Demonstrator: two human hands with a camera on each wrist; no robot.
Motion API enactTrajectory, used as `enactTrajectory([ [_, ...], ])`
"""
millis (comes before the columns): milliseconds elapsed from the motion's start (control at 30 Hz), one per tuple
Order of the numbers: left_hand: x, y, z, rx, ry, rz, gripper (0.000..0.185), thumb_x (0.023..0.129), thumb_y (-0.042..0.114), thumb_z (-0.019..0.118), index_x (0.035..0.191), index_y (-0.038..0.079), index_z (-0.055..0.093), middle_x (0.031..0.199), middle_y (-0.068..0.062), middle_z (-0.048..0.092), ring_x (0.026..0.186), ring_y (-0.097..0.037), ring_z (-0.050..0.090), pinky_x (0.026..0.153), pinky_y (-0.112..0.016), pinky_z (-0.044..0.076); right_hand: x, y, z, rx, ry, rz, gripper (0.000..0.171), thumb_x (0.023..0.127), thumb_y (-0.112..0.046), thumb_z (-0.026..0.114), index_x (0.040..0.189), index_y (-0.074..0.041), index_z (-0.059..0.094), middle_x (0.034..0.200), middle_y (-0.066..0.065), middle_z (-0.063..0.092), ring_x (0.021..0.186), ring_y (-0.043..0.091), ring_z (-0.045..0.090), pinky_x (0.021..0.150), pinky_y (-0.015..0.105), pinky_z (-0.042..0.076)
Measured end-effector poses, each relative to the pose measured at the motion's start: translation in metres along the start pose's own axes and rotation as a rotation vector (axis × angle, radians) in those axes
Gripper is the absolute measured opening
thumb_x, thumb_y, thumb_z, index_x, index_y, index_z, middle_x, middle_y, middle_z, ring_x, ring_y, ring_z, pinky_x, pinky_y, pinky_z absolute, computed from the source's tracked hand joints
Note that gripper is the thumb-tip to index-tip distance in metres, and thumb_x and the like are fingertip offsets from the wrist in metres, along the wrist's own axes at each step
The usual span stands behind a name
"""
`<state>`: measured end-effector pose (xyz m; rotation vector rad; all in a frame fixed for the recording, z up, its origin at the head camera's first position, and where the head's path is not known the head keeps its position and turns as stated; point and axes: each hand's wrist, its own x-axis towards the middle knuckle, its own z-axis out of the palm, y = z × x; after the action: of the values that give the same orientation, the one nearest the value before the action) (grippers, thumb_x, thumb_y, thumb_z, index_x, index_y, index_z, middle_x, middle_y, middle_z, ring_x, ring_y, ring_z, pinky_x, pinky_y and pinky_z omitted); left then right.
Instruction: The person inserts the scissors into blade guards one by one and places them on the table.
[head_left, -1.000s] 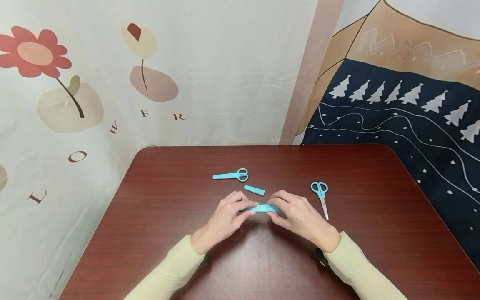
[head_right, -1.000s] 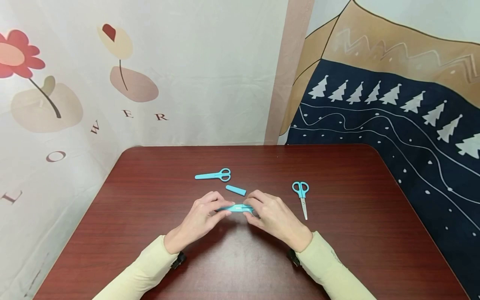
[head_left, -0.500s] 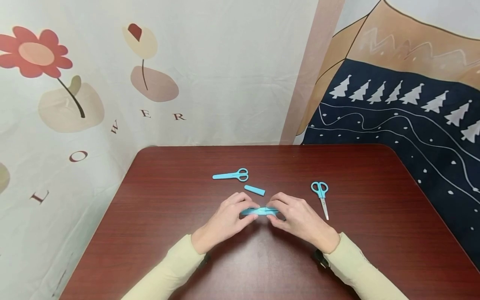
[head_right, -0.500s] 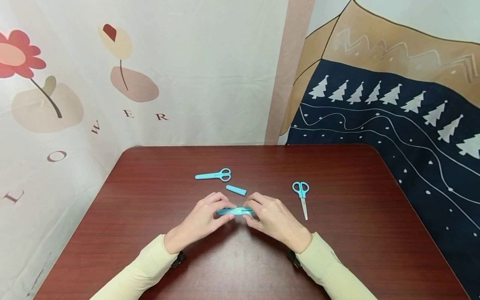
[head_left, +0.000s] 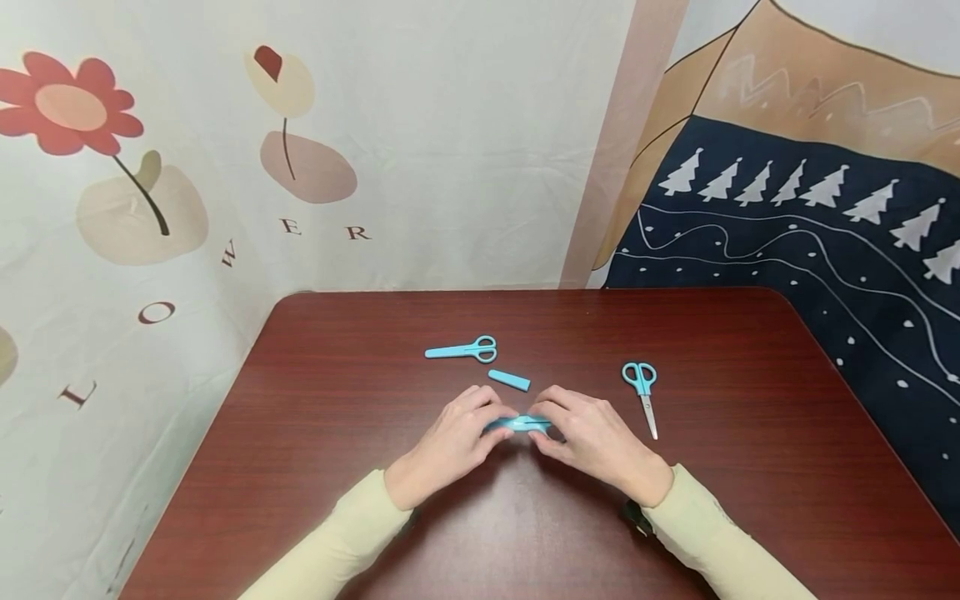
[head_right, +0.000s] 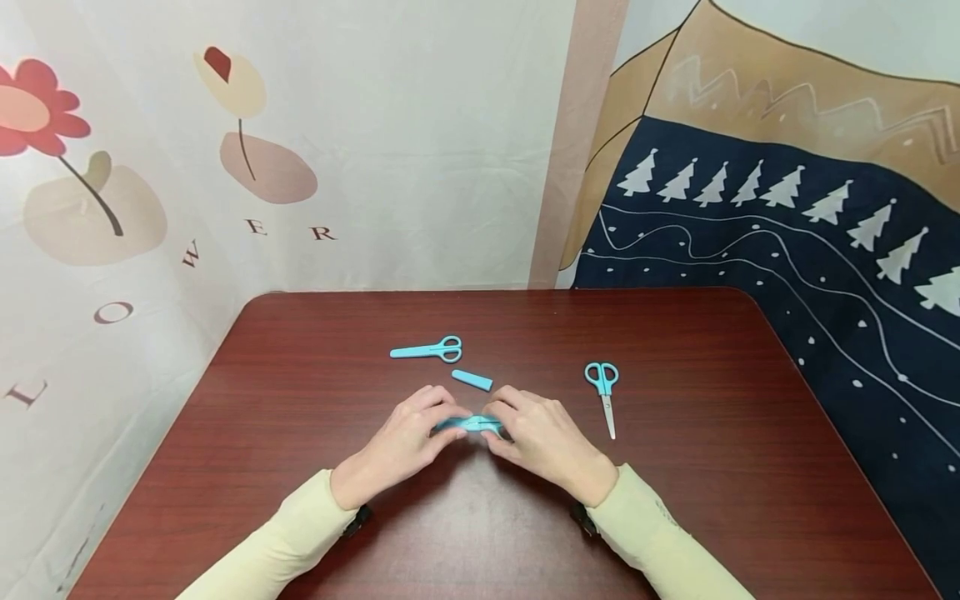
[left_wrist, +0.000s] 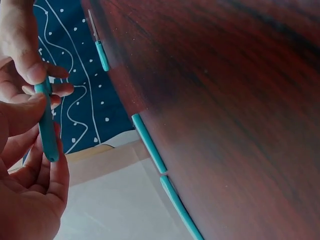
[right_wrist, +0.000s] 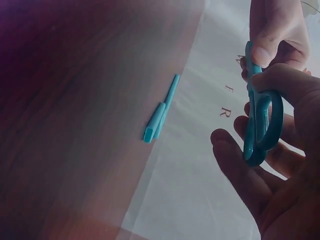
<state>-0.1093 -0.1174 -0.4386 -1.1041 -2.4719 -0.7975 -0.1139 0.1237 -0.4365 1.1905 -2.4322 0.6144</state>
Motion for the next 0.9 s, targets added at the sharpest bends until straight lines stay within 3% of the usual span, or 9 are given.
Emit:
enactTrajectory([
  [200,-0.001,0.000,-0.001,0.051,-0.006,-0.034,0.018,0.086,0.011,0.085,0.102,0.008,0.078,0.089,0.002,0.059,0.082,-0.015,0.052,0.070,-0.025,0.047,0.000,-0.001,-0.001,-0.023,0.004,0.051,0.035,0.087,-0.035,0.085,0.112,-0.014,0.074,0.113,-0.002,0.068,0.089,0.012,0.067,0.066,0.027,0.057],
  [300,-0.002,-0.002,-0.002,0.060,0.003,-0.058,0.019,0.085,0.010,0.086,0.102,0.008,0.078,0.090,0.002,0.059,0.082,-0.015,0.052,0.070,-0.026,0.047,-0.001,0.002,-0.003,-0.020,0.009,0.070,0.045,0.089,-0.042,0.081,0.121,-0.012,0.073,0.123,0.002,0.068,0.111,0.021,0.067,0.089,0.040,0.058],
  [433,-0.004,-0.007,-0.005,0.058,0.020,-0.092,0.021,0.082,0.008,0.088,0.100,0.009,0.078,0.089,0.003,0.060,0.081,-0.015,0.051,0.070,-0.027,0.047,-0.005,0.008,-0.010,-0.011,0.005,0.104,0.049,0.092,-0.047,0.076,0.124,-0.010,0.072,0.132,0.006,0.067,0.130,0.031,0.059,0.112,0.056,0.041],
  [567,-0.007,-0.015,-0.009,0.067,0.026,-0.104,0.022,0.080,0.007,0.089,0.099,0.010,0.078,0.089,0.002,0.061,0.080,-0.015,0.051,0.069,-0.028,0.047,-0.011,0.013,-0.017,-0.029,-0.017,0.159,0.053,0.093,-0.051,0.073,0.127,-0.011,0.071,0.136,0.007,0.065,0.136,0.032,0.054,0.116,0.057,0.035],
  [900,-0.015,-0.043,-0.024,0.112,-0.024,-0.165,0.020,0.080,0.006,0.089,0.096,0.010,0.078,0.090,0.001,0.065,0.078,-0.016,0.052,0.067,-0.030,0.048,-0.026,0.026,-0.027,-0.073,-0.025,0.215,0.054,0.094,-0.053,0.070,0.128,-0.010,0.071,0.137,0.008,0.065,0.136,0.036,0.053,0.116,0.061,0.033],
])
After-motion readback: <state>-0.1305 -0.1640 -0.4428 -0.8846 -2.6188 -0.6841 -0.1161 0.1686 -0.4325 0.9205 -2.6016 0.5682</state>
